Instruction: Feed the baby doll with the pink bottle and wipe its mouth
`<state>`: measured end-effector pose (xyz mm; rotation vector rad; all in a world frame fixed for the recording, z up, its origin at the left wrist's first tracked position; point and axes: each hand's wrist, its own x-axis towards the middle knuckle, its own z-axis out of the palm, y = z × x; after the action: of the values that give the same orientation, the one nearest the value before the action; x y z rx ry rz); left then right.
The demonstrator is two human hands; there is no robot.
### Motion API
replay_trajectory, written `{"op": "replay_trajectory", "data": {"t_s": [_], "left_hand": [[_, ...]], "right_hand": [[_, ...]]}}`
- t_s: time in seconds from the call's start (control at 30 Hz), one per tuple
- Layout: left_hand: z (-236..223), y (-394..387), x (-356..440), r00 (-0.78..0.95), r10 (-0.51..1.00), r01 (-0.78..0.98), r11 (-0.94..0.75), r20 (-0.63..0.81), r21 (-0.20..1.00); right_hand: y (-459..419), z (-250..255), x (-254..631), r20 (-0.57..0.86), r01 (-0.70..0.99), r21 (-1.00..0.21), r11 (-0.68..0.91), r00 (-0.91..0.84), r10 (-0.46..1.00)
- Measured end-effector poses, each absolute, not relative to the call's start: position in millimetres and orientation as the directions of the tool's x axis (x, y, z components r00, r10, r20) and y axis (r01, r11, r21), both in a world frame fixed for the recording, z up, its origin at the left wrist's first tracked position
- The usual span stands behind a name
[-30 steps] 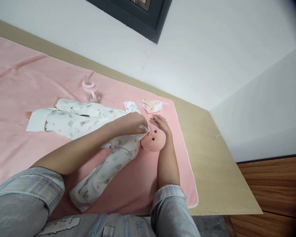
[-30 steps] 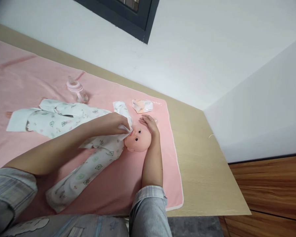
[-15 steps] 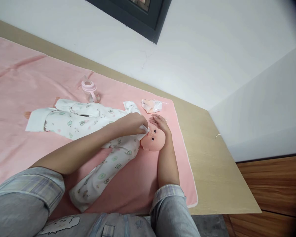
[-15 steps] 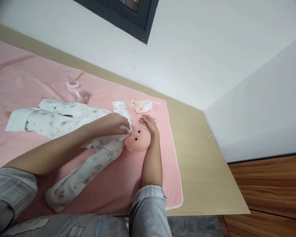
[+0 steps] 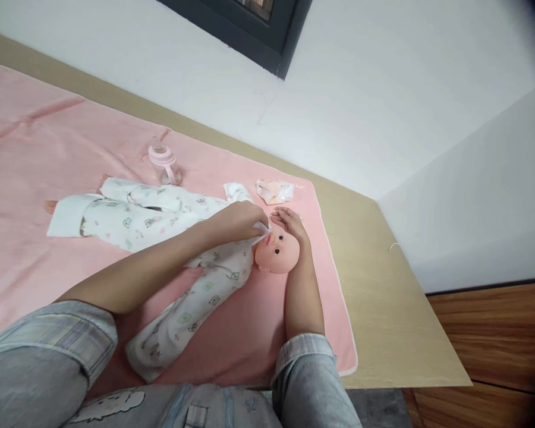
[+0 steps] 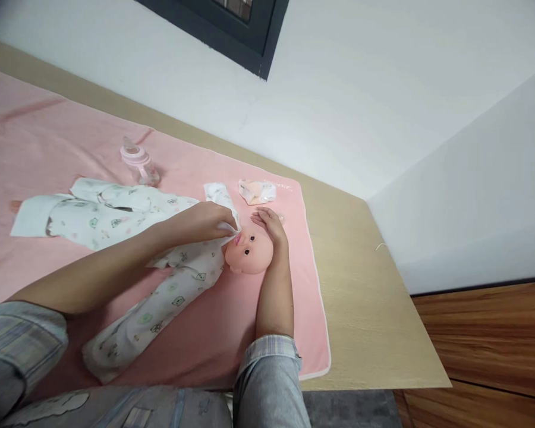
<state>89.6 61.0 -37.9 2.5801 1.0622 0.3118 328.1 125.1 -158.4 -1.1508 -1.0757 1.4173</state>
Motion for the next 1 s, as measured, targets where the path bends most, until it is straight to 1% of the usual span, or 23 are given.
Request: {"op": "replay_trajectory", "data": {"t_s": [0.1, 0.33, 0.53, 0.8, 1.0], "left_hand": [[-39.4, 61.2, 90.1, 0.689, 0.720, 0.643, -0.659, 0.080, 0.391], [-39.9, 58.7, 94.2, 0.692, 0.716, 0.645, -0.672, 0.095, 0.364], [-45.1, 59.9, 95.0, 0.690, 0.709, 0.632, -0.689, 0.147, 0.354], [-50.0, 62.2, 97.6, 0.678, 0.708, 0.616, -0.693, 0.196, 0.375], [-45.5, 59.4, 96.6, 0.682, 0.706, 0.616, -0.694, 0.190, 0.372]], "right_hand": [[125.4, -158.3, 328.0, -0.128, -0.160, -0.978, -0.137, -0.064, 0.990], [125.6, -156.5, 328.0, -0.121, -0.147, -0.981, -0.129, -0.061, 0.991], [126.2, -155.8, 327.6, -0.111, -0.142, -0.983, -0.120, -0.064, 0.992], [126.8, -158.2, 327.9, -0.109, -0.148, -0.982, -0.116, -0.059, 0.992], [127.1, -158.3, 328.0, -0.110, -0.132, -0.984, -0.117, -0.063, 0.992]]}}
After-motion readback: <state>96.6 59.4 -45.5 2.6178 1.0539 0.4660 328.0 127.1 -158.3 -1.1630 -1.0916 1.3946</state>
